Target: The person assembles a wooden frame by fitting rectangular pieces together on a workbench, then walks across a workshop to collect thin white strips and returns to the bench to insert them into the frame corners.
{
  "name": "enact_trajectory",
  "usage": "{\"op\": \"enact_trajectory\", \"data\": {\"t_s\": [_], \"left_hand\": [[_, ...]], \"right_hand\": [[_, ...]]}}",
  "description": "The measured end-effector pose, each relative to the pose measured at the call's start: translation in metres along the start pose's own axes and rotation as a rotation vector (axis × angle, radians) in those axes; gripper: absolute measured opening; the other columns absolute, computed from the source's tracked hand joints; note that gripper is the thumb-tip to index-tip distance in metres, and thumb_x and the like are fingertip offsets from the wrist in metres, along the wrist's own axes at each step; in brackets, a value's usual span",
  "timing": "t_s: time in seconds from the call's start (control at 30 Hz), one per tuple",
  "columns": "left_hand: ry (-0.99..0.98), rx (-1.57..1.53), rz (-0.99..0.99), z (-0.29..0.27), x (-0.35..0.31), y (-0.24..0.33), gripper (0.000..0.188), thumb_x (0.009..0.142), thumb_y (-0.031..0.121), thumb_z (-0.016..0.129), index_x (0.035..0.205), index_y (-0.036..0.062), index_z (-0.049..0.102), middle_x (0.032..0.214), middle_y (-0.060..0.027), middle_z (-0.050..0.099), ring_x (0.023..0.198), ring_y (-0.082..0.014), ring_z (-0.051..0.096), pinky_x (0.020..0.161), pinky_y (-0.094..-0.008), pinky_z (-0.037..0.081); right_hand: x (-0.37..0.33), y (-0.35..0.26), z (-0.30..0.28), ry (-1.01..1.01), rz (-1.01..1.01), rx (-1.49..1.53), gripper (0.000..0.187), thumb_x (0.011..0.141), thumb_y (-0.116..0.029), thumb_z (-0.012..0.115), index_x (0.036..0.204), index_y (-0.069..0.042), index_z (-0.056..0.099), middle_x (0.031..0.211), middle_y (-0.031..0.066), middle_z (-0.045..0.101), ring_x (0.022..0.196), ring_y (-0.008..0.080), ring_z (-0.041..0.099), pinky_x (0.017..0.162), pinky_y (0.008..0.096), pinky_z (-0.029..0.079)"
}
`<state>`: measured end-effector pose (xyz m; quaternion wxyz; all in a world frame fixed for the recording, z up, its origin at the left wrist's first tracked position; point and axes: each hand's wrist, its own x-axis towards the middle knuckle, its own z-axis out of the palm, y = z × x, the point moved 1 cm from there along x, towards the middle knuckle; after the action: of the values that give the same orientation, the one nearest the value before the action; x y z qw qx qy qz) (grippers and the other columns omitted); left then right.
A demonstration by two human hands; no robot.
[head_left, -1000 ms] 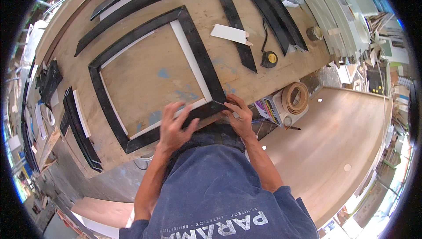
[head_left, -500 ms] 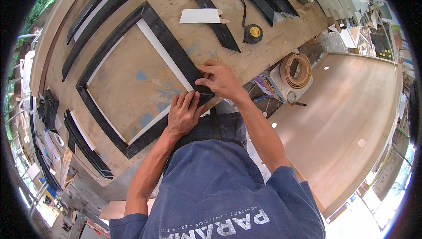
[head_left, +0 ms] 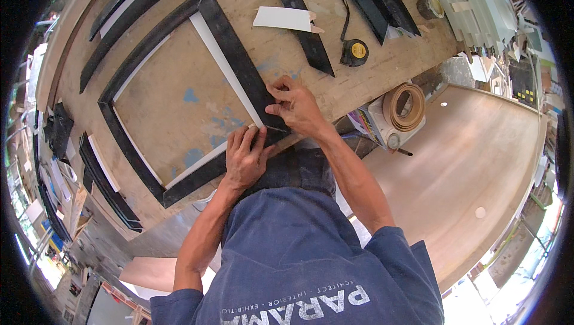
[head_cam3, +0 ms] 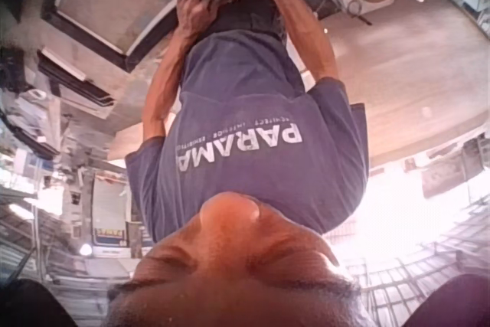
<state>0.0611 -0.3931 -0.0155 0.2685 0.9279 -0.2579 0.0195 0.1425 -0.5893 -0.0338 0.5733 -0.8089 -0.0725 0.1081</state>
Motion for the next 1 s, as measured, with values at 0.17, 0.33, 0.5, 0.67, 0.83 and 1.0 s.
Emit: {"op": "enact_trajectory", "data": {"t_s": [0.17, 0.33, 0.5, 0.67, 0.83, 1.0], "left_hand": [[0.024, -0.093, -0.014, 0.001, 0.004, -0.002, 0.060, 0.076, 0.019, 0.083, 0.131, 0.0029, 0.065, 0.122, -0.0130, 0.060, 0.113, -0.0336, 0.057, 0.092, -0.0472, 0.045], [-0.101, -0.008, -0.013, -0.005, 0.010, 0.003, 0.060, 0.079, 0.018, 0.081, 0.135, 0.0065, 0.063, 0.126, -0.0126, 0.058, 0.116, -0.0332, 0.056, 0.095, -0.0474, 0.044], [-0.092, 0.023, 0.017, 0.001, 0.004, 0.002, 0.061, 0.080, 0.016, 0.079, 0.139, 0.0095, 0.063, 0.130, -0.0149, 0.057, 0.118, -0.0357, 0.055, 0.097, -0.0491, 0.043], [-0.105, 0.076, 0.039, 0.001, 0.002, 0.000, 0.058, 0.083, 0.018, 0.077, 0.138, 0.0086, 0.061, 0.132, -0.0133, 0.055, 0.122, -0.0326, 0.054, 0.096, -0.0497, 0.042], [-0.090, 0.048, 0.047, 0.001, 0.002, 0.002, 0.057, 0.084, 0.013, 0.075, 0.139, 0.0090, 0.060, 0.136, -0.0137, 0.053, 0.126, -0.0328, 0.052, 0.099, -0.0503, 0.041], [-0.181, 0.077, 0.091, 0.000, 0.002, 0.002, 0.067, 0.076, 0.005, 0.072, 0.141, 0.0086, 0.059, 0.140, -0.0103, 0.052, 0.129, -0.0295, 0.050, 0.104, -0.0507, 0.040]], "right_hand": [[0.001, 0.004, -0.003, -0.017, -0.019, -0.006, 0.039, 0.079, -0.005, 0.081, 0.116, 0.001, 0.071, 0.112, 0.0143, 0.065, 0.097, 0.0316, 0.068, 0.082, 0.0379, 0.053], [0.005, -0.009, -0.011, -0.088, 0.028, 0.019, 0.036, 0.082, 0.005, 0.075, 0.118, 0.002, 0.070, 0.113, 0.0156, 0.065, 0.099, 0.0293, 0.069, 0.082, 0.0369, 0.056], [0.006, -0.007, -0.012, -0.120, 0.015, 0.131, 0.034, 0.086, 0.011, 0.068, 0.119, 0.005, 0.069, 0.116, 0.0166, 0.063, 0.097, 0.0272, 0.070, 0.079, 0.0341, 0.060], [0.009, -0.003, -0.012, -0.136, 0.034, 0.158, 0.035, 0.085, 0.014, 0.064, 0.119, 0.005, 0.069, 0.117, 0.0169, 0.062, 0.096, 0.0293, 0.073, 0.080, 0.0335, 0.060], [0.009, -0.001, -0.013, -0.142, 0.004, 0.093, 0.035, 0.086, 0.013, 0.063, 0.120, 0.004, 0.069, 0.116, 0.0157, 0.063, 0.095, 0.0287, 0.074, 0.080, 0.0339, 0.058], [0.008, 0.000, -0.013, -0.163, 0.028, 0.084, 0.034, 0.087, 0.010, 0.064, 0.120, 0.003, 0.069, 0.115, 0.0155, 0.063, 0.095, 0.0275, 0.075, 0.080, 0.0342, 0.057]]}}
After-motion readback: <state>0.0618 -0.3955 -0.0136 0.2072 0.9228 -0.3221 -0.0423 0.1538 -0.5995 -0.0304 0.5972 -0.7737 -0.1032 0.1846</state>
